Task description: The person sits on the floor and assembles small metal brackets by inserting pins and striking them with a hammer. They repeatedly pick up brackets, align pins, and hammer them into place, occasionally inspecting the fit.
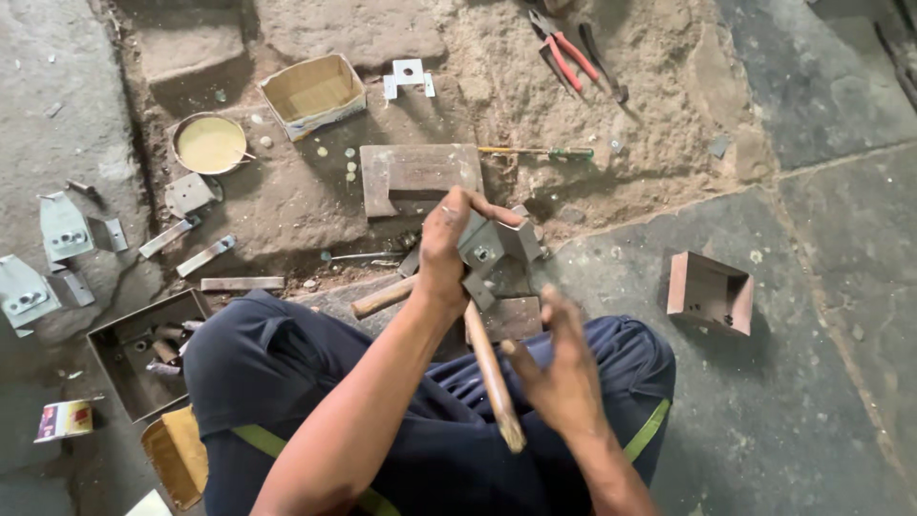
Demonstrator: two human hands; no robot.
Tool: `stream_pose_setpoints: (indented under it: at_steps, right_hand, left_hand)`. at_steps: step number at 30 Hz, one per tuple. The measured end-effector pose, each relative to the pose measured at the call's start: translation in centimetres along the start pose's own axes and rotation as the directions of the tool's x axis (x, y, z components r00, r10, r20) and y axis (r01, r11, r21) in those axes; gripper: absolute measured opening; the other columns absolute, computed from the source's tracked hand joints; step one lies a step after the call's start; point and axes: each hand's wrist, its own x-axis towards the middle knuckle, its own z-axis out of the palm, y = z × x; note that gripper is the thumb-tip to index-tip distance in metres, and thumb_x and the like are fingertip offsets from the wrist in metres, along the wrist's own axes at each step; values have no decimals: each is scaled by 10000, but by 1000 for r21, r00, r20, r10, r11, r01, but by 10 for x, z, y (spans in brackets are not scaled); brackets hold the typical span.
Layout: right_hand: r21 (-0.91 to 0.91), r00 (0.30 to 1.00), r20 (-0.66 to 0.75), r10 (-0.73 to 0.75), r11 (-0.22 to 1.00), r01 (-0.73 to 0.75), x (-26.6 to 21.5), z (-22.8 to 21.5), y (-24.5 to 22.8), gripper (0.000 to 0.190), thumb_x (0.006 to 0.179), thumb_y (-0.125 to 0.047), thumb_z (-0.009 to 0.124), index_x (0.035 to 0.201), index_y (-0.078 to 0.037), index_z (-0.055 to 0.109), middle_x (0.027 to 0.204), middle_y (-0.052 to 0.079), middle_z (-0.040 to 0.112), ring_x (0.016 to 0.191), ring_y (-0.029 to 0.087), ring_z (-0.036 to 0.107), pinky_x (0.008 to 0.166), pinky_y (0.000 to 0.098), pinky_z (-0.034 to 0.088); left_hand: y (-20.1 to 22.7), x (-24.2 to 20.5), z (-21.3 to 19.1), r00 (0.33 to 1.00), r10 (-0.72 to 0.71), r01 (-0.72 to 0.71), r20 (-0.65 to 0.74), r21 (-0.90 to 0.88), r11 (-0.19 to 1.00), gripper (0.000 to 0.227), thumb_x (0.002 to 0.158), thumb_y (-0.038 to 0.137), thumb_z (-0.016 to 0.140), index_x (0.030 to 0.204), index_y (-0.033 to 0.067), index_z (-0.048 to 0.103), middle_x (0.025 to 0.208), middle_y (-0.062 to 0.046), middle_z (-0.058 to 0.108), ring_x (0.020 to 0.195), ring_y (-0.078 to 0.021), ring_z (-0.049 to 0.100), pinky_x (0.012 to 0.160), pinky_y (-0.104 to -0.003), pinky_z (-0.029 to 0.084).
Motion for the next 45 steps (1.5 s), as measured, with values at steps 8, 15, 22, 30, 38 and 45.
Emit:
stream_pose_setpoints:
  at_steps: [8, 15, 22, 30, 38, 45]
  right_hand:
    - [53, 941, -177, -290, 951, 304, 34, -20, -34, 999, 785, -310, 863, 1525, 61, 305, 1539, 302, 407, 1436, 434, 444, 1157, 474, 399]
    - [-105, 856, -435, -279, 960, 260, 23, -10, -31, 301, 889, -110, 756, 1127, -4, 604, 1134, 212, 606, 1066, 381, 628, 940, 469, 513]
    - [-51, 877, -335, -345, 936, 349, 28, -7, -20, 79, 900, 16, 660, 973, -3, 638, 917, 165, 666, 845, 378, 669, 745, 436, 533]
    - [156, 976, -202, 85, 986, -54, 29, 10, 3, 37, 870, -33, 669, 902, -17, 678, 788, 158, 688, 662, 323, 705, 609, 400, 530]
    - [77, 958, -122, -260, 960, 270, 17, -11, -8, 110, 851, -35, 703, 923, 5, 631, 842, 183, 660, 786, 392, 657, 683, 432, 520]
    - [170, 990, -132, 56, 985, -33, 19, -7, -2, 41, 880, -47, 684, 905, -28, 658, 828, 154, 717, 738, 318, 725, 640, 391, 539]
  left_hand:
    - [-20, -14, 29, 990, 12, -58, 143, 320, 946, 444, 1033, 478, 621, 1048, 42, 533, 1273, -161, 711, 1148, -177, 623, 1059, -379, 487]
    - [-11, -13, 39, 986, 29, -97, 166, 416, 904, 436, 1031, 453, 633, 1099, 25, 585, 1272, -149, 712, 1190, -169, 636, 1085, -352, 481]
    - [13, -14, 50, 960, 144, -221, 241, 965, -145, 332, 908, 329, 715, 798, 38, 599, 807, -175, 677, 705, -344, 677, 622, -446, 526]
    - [-15, -16, 32, 941, 50, -310, 336, 909, -278, 276, 943, 259, 627, 757, 58, 589, 687, -163, 651, 584, -371, 655, 559, -483, 523]
    - [-17, -2, 16, 983, 24, -181, 183, 981, -67, 275, 894, 265, 631, 711, 64, 666, 591, -192, 627, 573, -400, 642, 595, -504, 530]
    - [-24, -18, 33, 962, 102, -235, 252, 960, -152, 345, 927, 286, 623, 677, 48, 626, 628, -176, 645, 597, -379, 660, 585, -490, 531]
